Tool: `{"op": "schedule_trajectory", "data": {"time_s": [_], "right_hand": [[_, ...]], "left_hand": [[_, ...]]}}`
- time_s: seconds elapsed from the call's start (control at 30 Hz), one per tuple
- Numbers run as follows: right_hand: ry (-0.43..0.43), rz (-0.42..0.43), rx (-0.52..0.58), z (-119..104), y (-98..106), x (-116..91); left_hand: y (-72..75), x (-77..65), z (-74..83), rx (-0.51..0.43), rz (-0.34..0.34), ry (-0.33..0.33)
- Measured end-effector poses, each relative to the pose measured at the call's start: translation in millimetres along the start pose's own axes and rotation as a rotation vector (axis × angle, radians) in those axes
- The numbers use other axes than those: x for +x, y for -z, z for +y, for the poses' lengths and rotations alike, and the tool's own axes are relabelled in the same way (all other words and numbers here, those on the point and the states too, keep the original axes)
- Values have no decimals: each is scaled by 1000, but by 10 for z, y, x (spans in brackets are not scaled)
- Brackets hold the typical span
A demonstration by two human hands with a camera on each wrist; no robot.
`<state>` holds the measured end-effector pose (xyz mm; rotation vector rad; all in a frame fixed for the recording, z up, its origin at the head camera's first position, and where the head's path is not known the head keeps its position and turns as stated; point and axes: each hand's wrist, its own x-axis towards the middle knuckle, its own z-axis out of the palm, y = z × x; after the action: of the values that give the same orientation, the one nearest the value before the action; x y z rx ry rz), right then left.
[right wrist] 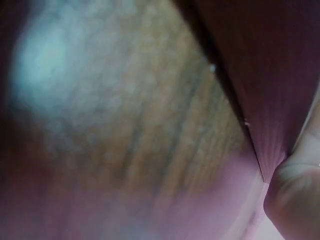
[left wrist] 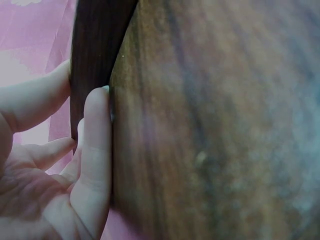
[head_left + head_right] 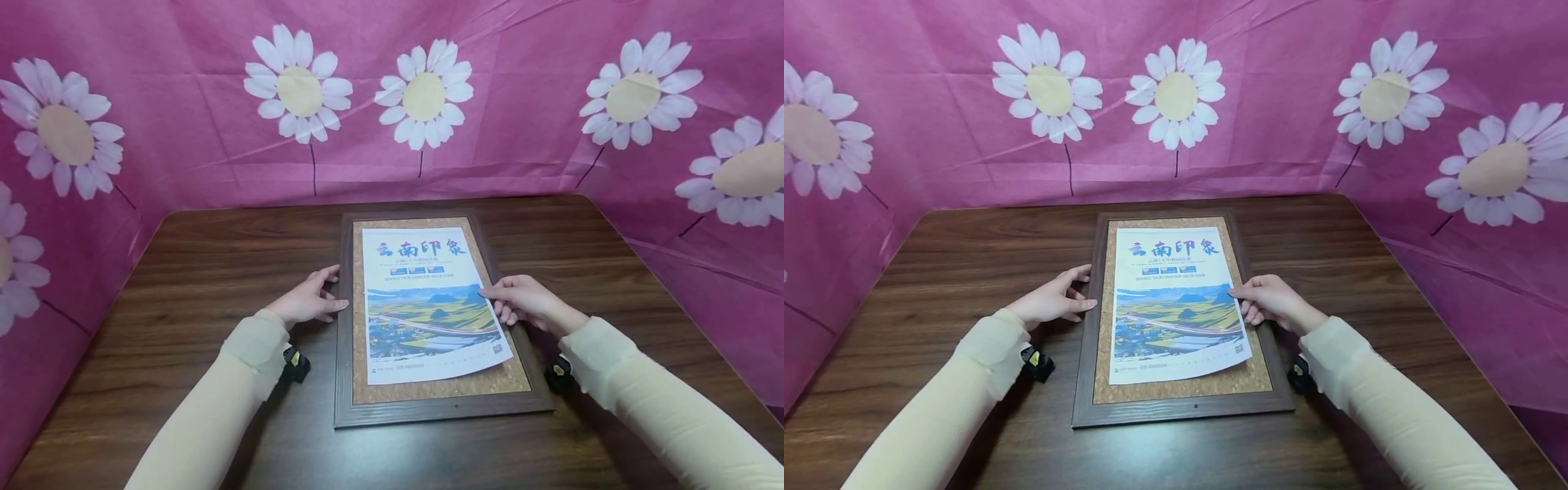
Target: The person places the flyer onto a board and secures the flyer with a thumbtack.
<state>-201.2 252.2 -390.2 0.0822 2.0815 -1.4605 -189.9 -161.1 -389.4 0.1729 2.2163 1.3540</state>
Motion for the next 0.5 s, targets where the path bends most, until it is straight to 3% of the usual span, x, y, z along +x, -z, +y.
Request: {"op": "schedule_trajectory", "data": {"time_s": [0.5], "right_hand": [[5,18,-24,-15,-28,-7]], "left_hand": [[-4,7,-6,-5,8,8]]}}
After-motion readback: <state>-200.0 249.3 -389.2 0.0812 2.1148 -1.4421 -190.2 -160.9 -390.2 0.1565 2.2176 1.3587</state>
